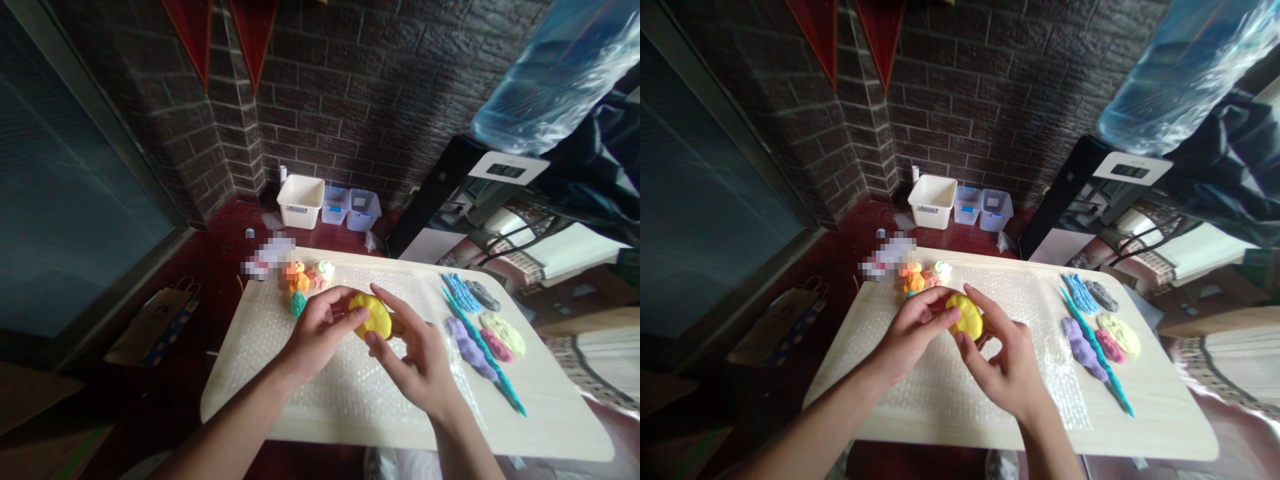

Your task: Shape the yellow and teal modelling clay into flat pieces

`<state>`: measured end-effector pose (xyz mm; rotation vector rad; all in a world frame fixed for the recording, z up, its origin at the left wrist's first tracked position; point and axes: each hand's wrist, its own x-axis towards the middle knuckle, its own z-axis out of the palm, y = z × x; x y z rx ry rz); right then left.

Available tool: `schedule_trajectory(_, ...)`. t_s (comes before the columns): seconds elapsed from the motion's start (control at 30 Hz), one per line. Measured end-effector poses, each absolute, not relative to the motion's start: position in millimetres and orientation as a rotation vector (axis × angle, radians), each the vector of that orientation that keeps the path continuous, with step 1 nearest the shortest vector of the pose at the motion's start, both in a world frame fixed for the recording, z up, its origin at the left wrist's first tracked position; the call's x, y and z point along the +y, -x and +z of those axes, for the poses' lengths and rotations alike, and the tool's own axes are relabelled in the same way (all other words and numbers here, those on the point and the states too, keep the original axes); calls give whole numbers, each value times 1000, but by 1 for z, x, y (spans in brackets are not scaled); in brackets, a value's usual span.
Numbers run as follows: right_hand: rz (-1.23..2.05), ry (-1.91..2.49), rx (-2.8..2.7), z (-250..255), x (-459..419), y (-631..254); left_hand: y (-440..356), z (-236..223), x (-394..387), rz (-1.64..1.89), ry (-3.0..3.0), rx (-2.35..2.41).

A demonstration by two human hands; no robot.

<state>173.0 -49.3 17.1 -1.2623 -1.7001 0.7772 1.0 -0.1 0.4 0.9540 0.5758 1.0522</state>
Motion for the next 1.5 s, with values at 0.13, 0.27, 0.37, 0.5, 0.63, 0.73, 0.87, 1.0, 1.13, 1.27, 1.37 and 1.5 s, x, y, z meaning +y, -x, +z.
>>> schedule_trajectory(0.13, 704, 1253, -1717, 16, -49, -173, 0, -1, 0, 1049, -993, 572)
schedule_trajectory(0.27, 764, 1231, -1689, 12, -50, -168, -1, -2, -1, 1067, -1002, 579)
schedule_trajectory(0.37, 783, 1228, -1704, 11, -50, -167, -3, -3, 0, 1073, -1016, 566)
schedule_trajectory(0.5, 770, 1226, -1702, 11, -50, -167, -4, -3, -1, 1094, -933, 578)
schedule_trajectory(0.63, 770, 1228, -1718, 11, -49, -165, -3, -3, -2, 1081, -866, 600)
schedule_trajectory(0.73, 781, 1248, -1736, 12, -49, -165, -3, -3, -3, 1055, -875, 610)
schedule_trajectory(0.87, 798, 1216, -1686, 11, -50, -164, -3, -1, -2, 1092, -873, 612)
schedule_trajectory(1.0, 814, 1196, -1636, 8, -50, -163, -3, -2, 0, 1114, -882, 601)
schedule_trajectory(1.13, 835, 1205, -1633, 7, -49, -162, -3, -5, 0, 1105, -884, 609)
schedule_trajectory(1.27, 823, 1222, -1688, 11, -50, -163, -2, -7, 0, 1072, -914, 595)
schedule_trajectory(1.37, 782, 1241, -1758, 14, -50, -164, -1, -6, -1, 1024, -926, 579)
schedule_trajectory(1.5, 761, 1217, -1747, 13, -49, -165, -2, -5, -2, 1040, -892, 582)
